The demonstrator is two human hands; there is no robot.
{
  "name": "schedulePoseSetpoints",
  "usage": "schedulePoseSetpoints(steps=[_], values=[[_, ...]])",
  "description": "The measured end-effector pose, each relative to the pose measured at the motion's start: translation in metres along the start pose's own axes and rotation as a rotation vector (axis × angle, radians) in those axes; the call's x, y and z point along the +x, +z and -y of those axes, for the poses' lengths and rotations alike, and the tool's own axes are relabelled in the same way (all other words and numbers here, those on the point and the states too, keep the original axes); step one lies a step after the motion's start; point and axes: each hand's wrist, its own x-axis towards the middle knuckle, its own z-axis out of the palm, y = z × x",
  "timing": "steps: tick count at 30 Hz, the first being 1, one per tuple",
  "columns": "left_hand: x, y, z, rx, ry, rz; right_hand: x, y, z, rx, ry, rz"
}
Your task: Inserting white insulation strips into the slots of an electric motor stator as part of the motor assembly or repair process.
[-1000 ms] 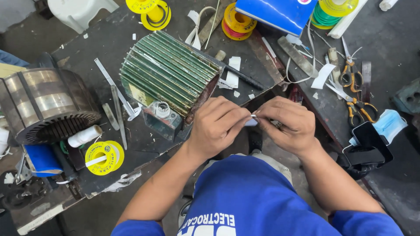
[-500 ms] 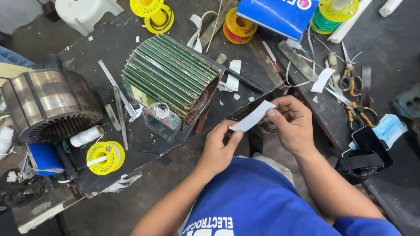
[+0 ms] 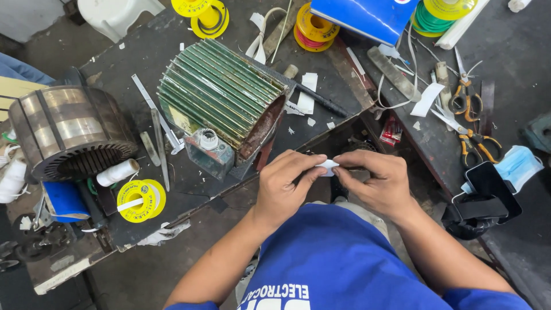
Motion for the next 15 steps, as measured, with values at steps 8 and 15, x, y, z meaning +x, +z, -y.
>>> schedulePoseSetpoints(steps=[8,15], values=[[-0.004,0.004,-0.001,0.031,0.112,0.005,0.005,0.004,0.009,0.029,-0.234,0.013],[-0.028,0.003,0.012,-0.047,-0.174,0.107,-0.007,0.013,-0.022,0.053,-0.038,0.138]])
